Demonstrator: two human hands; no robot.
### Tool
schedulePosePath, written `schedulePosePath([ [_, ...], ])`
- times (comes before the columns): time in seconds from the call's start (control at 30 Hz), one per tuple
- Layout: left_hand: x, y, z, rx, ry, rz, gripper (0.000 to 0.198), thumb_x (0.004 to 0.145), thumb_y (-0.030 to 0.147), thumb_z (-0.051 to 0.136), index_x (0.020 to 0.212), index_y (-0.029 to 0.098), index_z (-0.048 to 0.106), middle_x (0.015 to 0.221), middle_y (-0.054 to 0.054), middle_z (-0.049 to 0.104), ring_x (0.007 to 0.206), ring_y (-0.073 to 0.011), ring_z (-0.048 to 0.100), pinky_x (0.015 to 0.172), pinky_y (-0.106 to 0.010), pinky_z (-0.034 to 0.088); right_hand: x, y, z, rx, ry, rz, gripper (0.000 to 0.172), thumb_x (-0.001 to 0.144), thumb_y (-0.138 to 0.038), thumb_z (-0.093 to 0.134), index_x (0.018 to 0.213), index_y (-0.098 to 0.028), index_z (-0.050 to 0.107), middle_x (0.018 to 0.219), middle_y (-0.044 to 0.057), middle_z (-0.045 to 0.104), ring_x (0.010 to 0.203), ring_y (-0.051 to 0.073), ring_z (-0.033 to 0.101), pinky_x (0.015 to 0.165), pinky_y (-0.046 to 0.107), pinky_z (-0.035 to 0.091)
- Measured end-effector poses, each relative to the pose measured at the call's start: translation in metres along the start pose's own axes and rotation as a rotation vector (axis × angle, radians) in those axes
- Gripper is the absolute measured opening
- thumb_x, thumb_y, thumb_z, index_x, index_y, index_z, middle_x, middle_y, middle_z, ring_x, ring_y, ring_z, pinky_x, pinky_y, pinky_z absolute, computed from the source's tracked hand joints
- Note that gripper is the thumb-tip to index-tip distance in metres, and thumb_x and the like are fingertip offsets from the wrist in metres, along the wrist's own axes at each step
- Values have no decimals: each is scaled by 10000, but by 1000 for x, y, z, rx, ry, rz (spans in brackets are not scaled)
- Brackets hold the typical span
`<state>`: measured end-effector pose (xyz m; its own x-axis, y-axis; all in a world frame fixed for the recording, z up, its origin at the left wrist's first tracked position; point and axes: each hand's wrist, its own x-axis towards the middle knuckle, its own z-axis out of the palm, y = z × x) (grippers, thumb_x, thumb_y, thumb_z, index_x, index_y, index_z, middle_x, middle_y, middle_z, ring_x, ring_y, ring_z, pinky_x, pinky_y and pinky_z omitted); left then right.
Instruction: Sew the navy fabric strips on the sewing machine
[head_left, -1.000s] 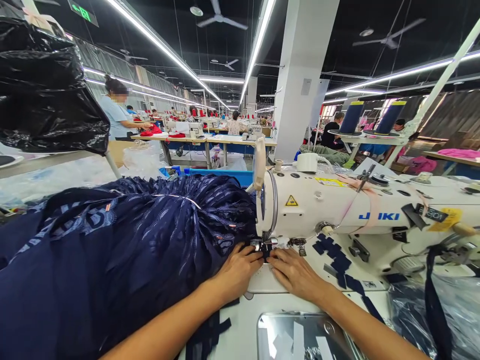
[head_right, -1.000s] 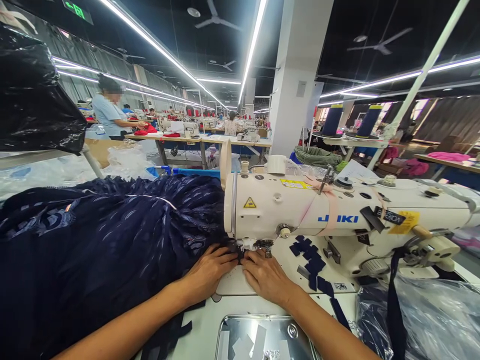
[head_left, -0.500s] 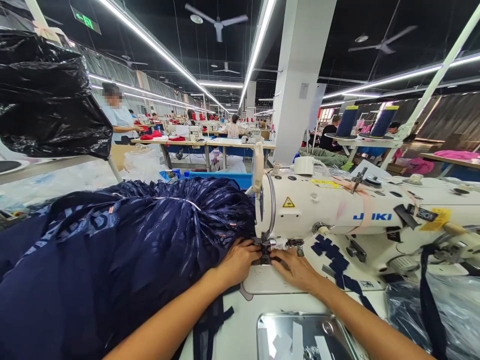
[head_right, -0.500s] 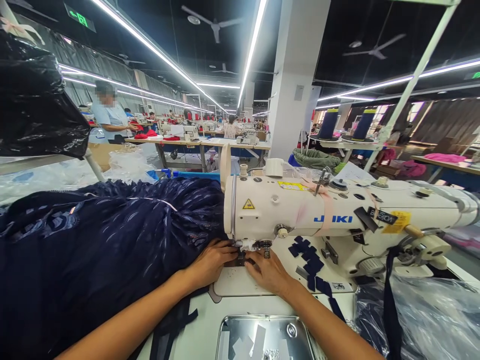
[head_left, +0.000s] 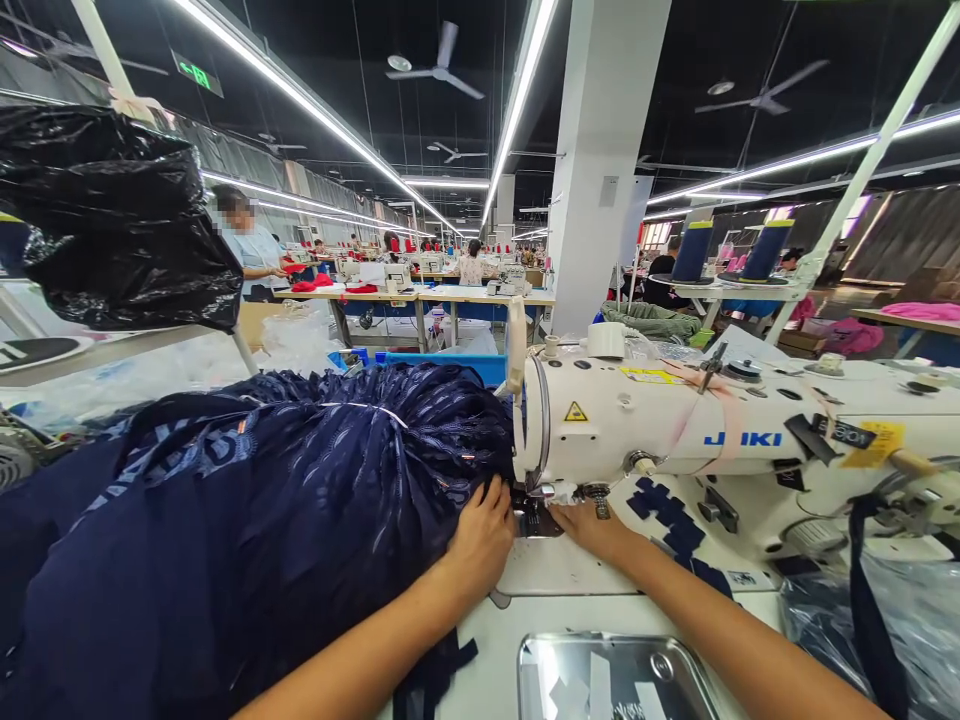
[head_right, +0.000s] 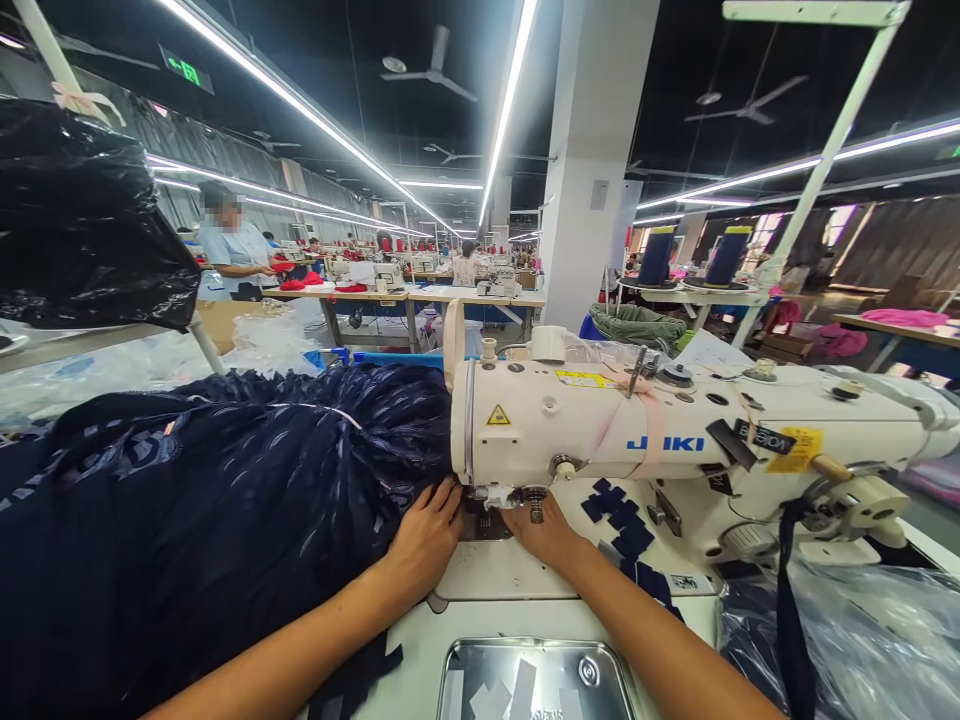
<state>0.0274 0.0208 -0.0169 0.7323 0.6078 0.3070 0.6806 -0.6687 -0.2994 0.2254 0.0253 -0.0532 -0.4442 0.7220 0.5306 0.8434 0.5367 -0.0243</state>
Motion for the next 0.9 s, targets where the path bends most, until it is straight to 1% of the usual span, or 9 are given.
schedulePosePath([
  [0.07, 2, -2, -3, -32, -67, -12, 315, 771, 91, 521, 1079, 44, 569, 1183, -207, 505, 1157, -329, 394, 925, -446, 333, -6, -3, -9, -122, -7, -55, 360, 817, -45, 334, 897, -211, 643, 754, 68, 679, 705, 229, 635, 655, 391, 516],
  [0.13, 5, -5, -8, -82, -134, 0, 363, 763, 99, 508, 1122, 60, 542, 1211, -185, 490, 1170, -330, 376, 937, -450, 322, -9, -6, -17, -240, -9, -101, 360, 811, -26, 340, 899, -203, 640, 753, 64, 679, 663, 205, 627, 619, 343, 514],
  [0.23, 9, -9, -12, -143, -183, 11, 392, 756, 92, 480, 1146, 94, 526, 1237, -145, 478, 1189, -316, 350, 959, -444, 303, -7, -11, -24, -241, 26, -113, 276, 844, -94, 389, 823, -193, 647, 716, 45, 681, 625, 170, 613, 589, 272, 496],
  [0.3, 10, -10, -12, -158, -187, 9, 396, 753, 86, 465, 1144, 102, 528, 1239, -136, 477, 1191, -309, 345, 965, -438, 299, -6, -12, -22, -211, 71, -98, 260, 868, -168, 401, 800, -180, 651, 715, 48, 684, 624, 167, 612, 586, 262, 486],
  [0.37, 10, -10, -11, -162, -184, 7, 393, 751, 80, 454, 1135, 101, 535, 1234, -135, 481, 1186, -307, 348, 963, -434, 304, -7, -12, -18, -193, 85, -80, 271, 879, -211, 395, 824, -177, 658, 718, 49, 686, 626, 170, 614, 586, 264, 481],
  [0.5, 10, -10, -10, -164, -171, 8, 397, 741, 68, 445, 1125, 97, 541, 1223, -131, 491, 1181, -303, 354, 968, -432, 302, -10, -8, -9, -142, 39, -52, 283, 881, -220, 381, 877, -188, 662, 706, 34, 686, 641, 165, 617, 592, 260, 475],
  [0.63, 12, -10, -10, -167, -179, 9, 400, 731, 58, 449, 1118, 100, 544, 1217, -127, 498, 1174, -298, 361, 950, -428, 318, -11, -6, -3, -109, 29, -43, 297, 879, -222, 369, 861, -174, 662, 744, 41, 691, 649, 168, 617, 601, 268, 477],
  [0.8, 13, -11, -8, -186, -162, 15, 381, 734, 53, 442, 1094, 98, 559, 1193, -129, 514, 1145, -300, 383, 906, -423, 347, -10, -12, -7, -108, 11, -10, 278, 874, -222, 380, 885, -173, 653, 727, 52, 684, 655, 185, 617, 583, 278, 471],
  [0.9, 14, -11, -8, -194, -159, 16, 371, 739, 45, 434, 1080, 104, 567, 1184, -128, 520, 1124, -289, 401, 887, -413, 361, -7, -17, -11, -138, -34, 24, 283, 873, -212, 376, 842, -195, 656, 688, 40, 675, 651, 186, 616, 577, 272, 467],
])
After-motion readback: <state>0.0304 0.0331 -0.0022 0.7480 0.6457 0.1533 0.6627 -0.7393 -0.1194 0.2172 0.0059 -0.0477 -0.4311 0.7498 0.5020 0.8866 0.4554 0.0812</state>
